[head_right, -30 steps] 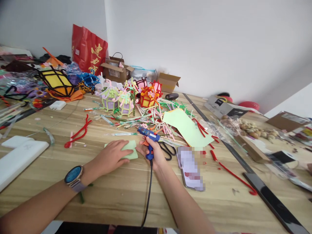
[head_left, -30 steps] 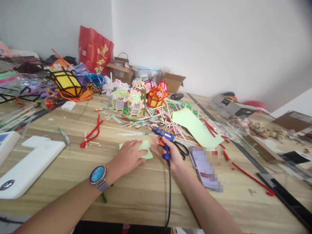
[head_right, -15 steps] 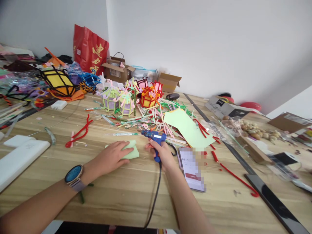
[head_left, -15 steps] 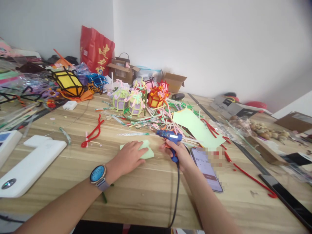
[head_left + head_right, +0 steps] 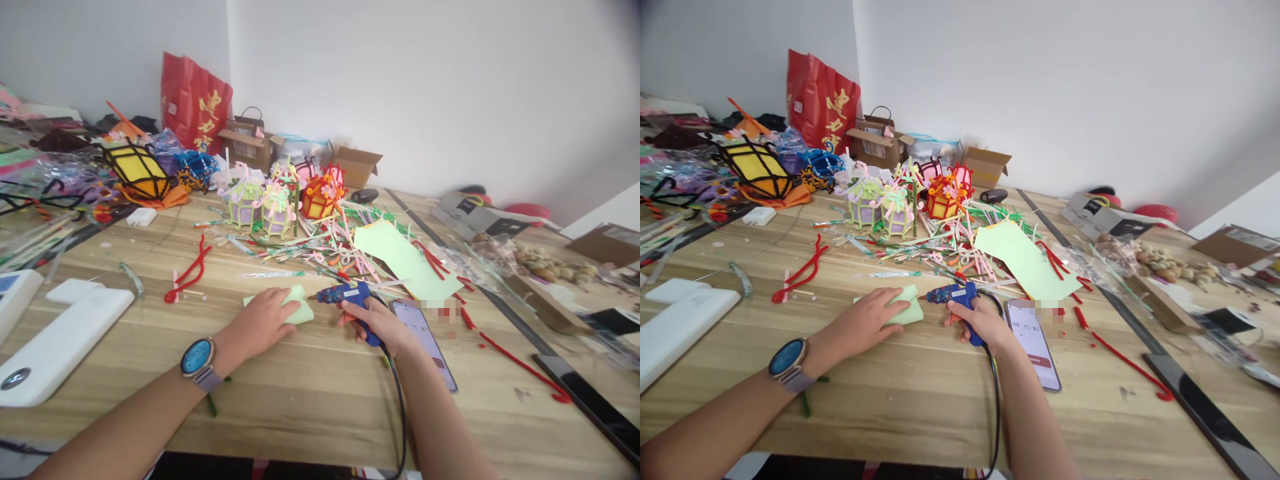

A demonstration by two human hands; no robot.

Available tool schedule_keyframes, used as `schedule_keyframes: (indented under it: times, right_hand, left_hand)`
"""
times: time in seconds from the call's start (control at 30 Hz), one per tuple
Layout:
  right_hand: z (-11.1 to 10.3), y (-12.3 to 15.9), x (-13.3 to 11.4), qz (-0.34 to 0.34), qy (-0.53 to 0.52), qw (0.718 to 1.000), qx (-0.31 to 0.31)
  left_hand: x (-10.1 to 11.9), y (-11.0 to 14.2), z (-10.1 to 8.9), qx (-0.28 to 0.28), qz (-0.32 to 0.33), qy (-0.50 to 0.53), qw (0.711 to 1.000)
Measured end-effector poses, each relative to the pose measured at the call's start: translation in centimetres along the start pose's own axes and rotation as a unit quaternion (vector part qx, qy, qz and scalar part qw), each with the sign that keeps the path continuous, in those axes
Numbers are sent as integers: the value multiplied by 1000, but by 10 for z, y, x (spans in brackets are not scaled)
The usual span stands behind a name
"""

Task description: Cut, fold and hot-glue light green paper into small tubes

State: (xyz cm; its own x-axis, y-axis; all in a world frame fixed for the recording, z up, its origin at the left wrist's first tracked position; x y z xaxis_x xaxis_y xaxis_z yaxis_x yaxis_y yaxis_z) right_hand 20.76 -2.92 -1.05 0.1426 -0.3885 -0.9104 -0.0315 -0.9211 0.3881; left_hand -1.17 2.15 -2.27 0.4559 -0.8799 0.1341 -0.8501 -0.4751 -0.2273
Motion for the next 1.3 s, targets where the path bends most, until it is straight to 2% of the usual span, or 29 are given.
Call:
schedule_keyframes:
  times: [0.2,0.4,0.53,0.9,1.3]
  right_hand:
    - [1,-4,5,23,-25,999,37]
    - [7,-5,2,14,-40,999,18]
    - [7,-5,3,22,-41,999,15]
    - [10,-1,-4,79,26,996,40]
    - [9,0,-5,79,66,993,63]
  left_hand:
    - [1,-1,0,-16,-6,-6,1000]
    - [0,0,0,8,1,7,1000]
    - [0,0,-2,2,-4,9,1000]
    - [1,-1,-1,-17,-7,25,1000]
    - [0,-1,0,-9,0,36,999]
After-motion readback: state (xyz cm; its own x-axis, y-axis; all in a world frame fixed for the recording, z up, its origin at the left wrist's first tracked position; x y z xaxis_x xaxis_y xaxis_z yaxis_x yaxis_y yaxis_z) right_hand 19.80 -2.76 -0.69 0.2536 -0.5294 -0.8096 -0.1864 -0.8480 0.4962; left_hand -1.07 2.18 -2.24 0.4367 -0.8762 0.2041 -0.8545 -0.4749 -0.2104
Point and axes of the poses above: each hand's wrist, its own y-axis away from the middle knuckle, its own z-axis out of the palm, x = y × z, the point moved 3 cm from there along -y, towards the middle knuckle, and after that the axes turned 6 degrees about z, right-handed, at the moved point
